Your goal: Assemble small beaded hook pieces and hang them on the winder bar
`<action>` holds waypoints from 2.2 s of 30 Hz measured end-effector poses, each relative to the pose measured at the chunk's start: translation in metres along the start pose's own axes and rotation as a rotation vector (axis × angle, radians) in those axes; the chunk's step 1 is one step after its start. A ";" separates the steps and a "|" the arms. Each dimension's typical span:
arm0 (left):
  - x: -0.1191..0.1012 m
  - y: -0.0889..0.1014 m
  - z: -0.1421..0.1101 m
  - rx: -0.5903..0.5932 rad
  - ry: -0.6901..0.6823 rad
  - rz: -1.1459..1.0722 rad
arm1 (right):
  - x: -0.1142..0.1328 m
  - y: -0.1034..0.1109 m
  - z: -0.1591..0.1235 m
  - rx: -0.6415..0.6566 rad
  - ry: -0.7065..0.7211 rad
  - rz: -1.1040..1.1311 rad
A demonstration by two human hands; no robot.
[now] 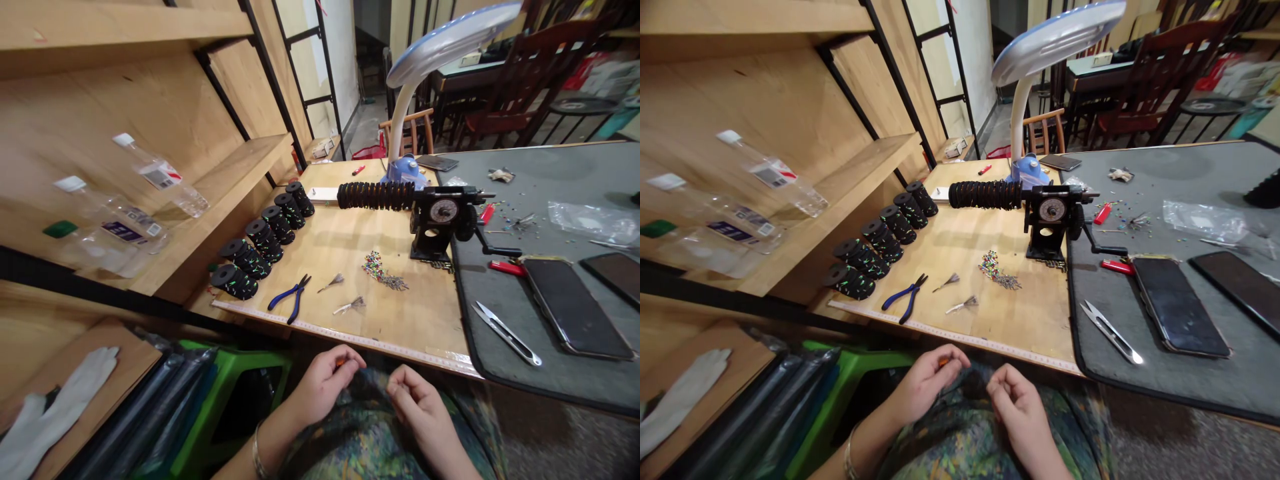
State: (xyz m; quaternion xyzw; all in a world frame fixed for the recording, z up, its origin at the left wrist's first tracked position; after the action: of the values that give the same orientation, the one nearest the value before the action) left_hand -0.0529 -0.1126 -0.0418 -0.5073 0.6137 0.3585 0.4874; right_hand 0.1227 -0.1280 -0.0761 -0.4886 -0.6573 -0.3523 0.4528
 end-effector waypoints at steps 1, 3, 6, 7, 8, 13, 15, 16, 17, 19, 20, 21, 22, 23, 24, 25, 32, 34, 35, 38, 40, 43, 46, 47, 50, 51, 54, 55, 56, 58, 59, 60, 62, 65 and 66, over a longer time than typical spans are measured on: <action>-0.001 -0.004 0.000 0.007 0.023 0.009 | 0.000 0.000 0.000 0.001 0.012 -0.010; -0.002 -0.013 0.002 0.009 0.050 0.015 | -0.001 0.000 0.000 -0.003 0.035 -0.037; -0.001 -0.022 0.008 -0.003 0.049 -0.015 | -0.003 0.001 0.000 -0.028 0.082 -0.106; -0.001 -0.023 0.010 -0.017 0.034 -0.016 | -0.004 0.002 0.000 -0.028 0.095 -0.134; -0.001 -0.023 0.011 -0.038 0.018 -0.009 | -0.003 0.004 0.000 -0.021 0.107 -0.162; -0.006 -0.020 0.009 -0.131 -0.044 0.072 | 0.009 0.019 0.000 -0.036 0.114 -0.209; -0.010 -0.021 0.006 -0.144 -0.067 0.113 | 0.016 0.023 0.001 -0.071 0.108 -0.189; -0.011 -0.021 0.004 -0.145 -0.083 0.135 | 0.020 0.023 0.001 -0.075 0.114 -0.176; -0.013 -0.022 0.002 -0.146 -0.103 0.157 | 0.023 0.021 0.001 -0.062 0.123 -0.158; -0.017 -0.025 0.000 -0.139 -0.148 0.201 | 0.027 0.013 0.003 0.000 0.136 -0.105; -0.018 -0.026 -0.001 -0.133 -0.166 0.214 | 0.029 0.008 0.005 0.037 0.135 -0.077; -0.019 -0.027 -0.001 -0.125 -0.179 0.220 | 0.029 0.003 0.006 0.070 0.126 -0.053; -0.019 -0.027 -0.002 -0.122 -0.188 0.224 | 0.029 -0.001 0.008 0.095 0.112 -0.038; -0.019 -0.027 -0.002 -0.124 -0.193 0.227 | 0.028 -0.004 0.010 0.107 0.100 -0.038; -0.019 -0.027 -0.002 -0.128 -0.194 0.231 | 0.028 -0.005 0.011 0.104 0.094 -0.053; -0.019 -0.027 -0.002 -0.136 -0.197 0.240 | 0.027 -0.006 0.012 0.095 0.095 -0.079; -0.029 -0.004 0.005 -0.202 -0.315 0.484 | 0.022 0.001 0.016 -0.043 0.182 -0.263; -0.036 0.013 0.012 -0.255 -0.373 0.679 | 0.020 0.004 0.017 -0.088 0.160 -0.221; -0.040 0.023 0.017 -0.296 -0.394 0.776 | 0.020 0.005 0.017 -0.108 0.143 -0.188; -0.049 0.049 0.033 -0.360 -0.363 1.016 | 0.017 0.008 0.019 -0.141 0.082 -0.087; -0.054 0.060 0.044 -0.360 -0.323 1.127 | 0.014 0.009 0.019 -0.154 0.045 -0.040; -0.061 0.063 0.053 -0.369 -0.347 1.191 | 0.008 0.009 0.018 -0.172 0.006 0.009; -0.070 0.052 0.054 -0.415 -0.464 1.179 | 0.003 0.009 0.016 -0.213 -0.020 0.057; -0.072 0.046 0.053 -0.414 -0.503 1.160 | 0.001 0.009 0.016 -0.223 -0.027 0.069; -0.073 0.023 0.055 -0.319 -0.564 1.093 | 0.001 0.008 0.016 -0.188 -0.048 0.081; -0.072 0.016 0.057 -0.273 -0.557 1.087 | 0.001 0.008 0.016 -0.168 -0.053 0.081; -0.062 0.002 0.066 -0.195 -0.464 1.125 | 0.002 0.010 0.016 -0.141 -0.056 0.082; -0.059 0.001 0.069 -0.192 -0.428 1.138 | 0.002 0.011 0.016 -0.143 -0.056 0.084; -0.056 0.001 0.073 -0.195 -0.401 1.144 | 0.002 0.012 0.015 -0.142 -0.057 0.088; -0.052 0.003 0.078 -0.199 -0.376 1.145 | 0.000 0.013 0.014 -0.147 -0.061 0.099; -0.051 0.003 0.079 -0.198 -0.378 1.140 | -0.001 0.013 0.014 -0.149 -0.061 0.105; -0.051 0.004 0.080 -0.198 -0.388 1.126 | -0.001 0.013 0.013 -0.152 -0.058 0.111; -0.052 0.005 0.079 -0.208 -0.432 1.062 | -0.001 0.012 0.013 -0.160 -0.053 0.125; -0.059 0.003 0.072 -0.227 -0.548 0.869 | 0.000 0.012 0.011 -0.170 -0.051 0.143; -0.062 0.003 0.069 -0.234 -0.583 0.800 | 0.001 0.012 0.011 -0.174 -0.051 0.145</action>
State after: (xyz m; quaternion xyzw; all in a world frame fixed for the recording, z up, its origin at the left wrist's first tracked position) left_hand -0.0387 -0.0309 -0.0008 -0.1624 0.5543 0.7100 0.4028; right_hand 0.1319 -0.1144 -0.0784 -0.5811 -0.5985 -0.3617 0.4162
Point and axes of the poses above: each hand's wrist, its own z-axis towards the middle knuckle, its own y-axis out of the back of the hand, x = y × z, the point moved 3 cm from there along z, towards the middle knuckle, and after that the axes turned 14 degrees about -z, right-handed, at the moved point
